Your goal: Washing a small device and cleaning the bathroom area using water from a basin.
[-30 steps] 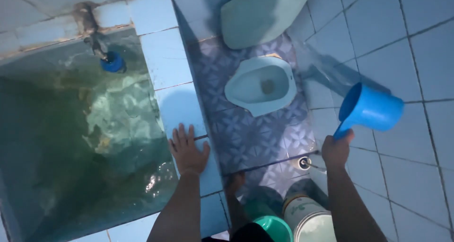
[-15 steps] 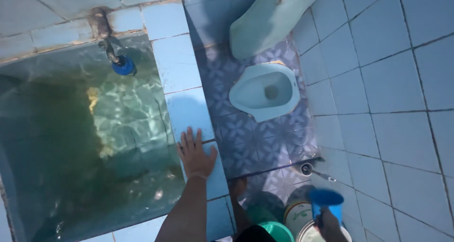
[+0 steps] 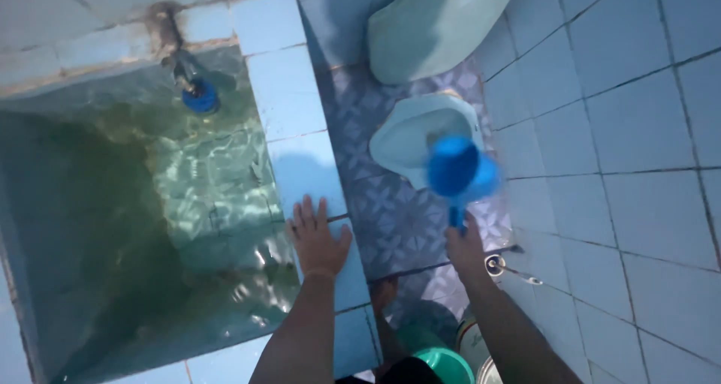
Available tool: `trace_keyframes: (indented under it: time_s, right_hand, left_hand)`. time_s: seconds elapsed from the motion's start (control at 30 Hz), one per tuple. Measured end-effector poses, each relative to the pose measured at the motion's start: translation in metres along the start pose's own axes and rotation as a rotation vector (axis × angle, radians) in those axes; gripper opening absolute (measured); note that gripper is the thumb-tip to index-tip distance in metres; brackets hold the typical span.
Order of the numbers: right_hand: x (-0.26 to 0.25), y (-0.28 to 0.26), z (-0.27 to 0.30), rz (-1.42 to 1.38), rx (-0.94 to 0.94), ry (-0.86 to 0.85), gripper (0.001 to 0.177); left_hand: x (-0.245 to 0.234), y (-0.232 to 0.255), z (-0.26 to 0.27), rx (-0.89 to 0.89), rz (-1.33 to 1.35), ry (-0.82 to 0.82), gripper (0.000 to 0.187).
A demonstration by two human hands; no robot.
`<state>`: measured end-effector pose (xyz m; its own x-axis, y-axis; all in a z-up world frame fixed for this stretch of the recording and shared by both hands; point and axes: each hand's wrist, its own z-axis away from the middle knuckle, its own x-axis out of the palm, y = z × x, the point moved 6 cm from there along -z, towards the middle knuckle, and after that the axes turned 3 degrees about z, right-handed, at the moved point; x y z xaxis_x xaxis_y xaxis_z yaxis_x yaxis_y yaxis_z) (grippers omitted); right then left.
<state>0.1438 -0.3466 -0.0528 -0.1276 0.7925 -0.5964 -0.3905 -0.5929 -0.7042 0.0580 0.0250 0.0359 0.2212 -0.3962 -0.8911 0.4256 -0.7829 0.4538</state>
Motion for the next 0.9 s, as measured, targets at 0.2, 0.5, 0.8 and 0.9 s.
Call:
trace_keyframes:
  time_s: [0.2,0.5,0.8,0.9]
  right_hand:
    - [0.083,-0.189,0.126,0.051,-0.353,-0.567,0.068]
    - [0.219,-0.284,0.225,0.355,-1.088,-0.346,0.050]
    - [0.271,-0.245,0.225,0.229,-0.684,-0.936,0.043]
    - [0.202,-0.252,0.224,-0.420,-0.188,-1.082,0.043]
  left_hand:
    - [0.039,-0.027,0.010,-0.005,0.080,0.024,0.070]
    - [-0.023,0.008,0.009,0.112,0.047,0.184,0.075]
    - [-0.008,0.001,0.005,0.110,0.049,0.111,0.072]
    - [-0.005,-0.001,0.005,0.085,0.047,0.112,0.072]
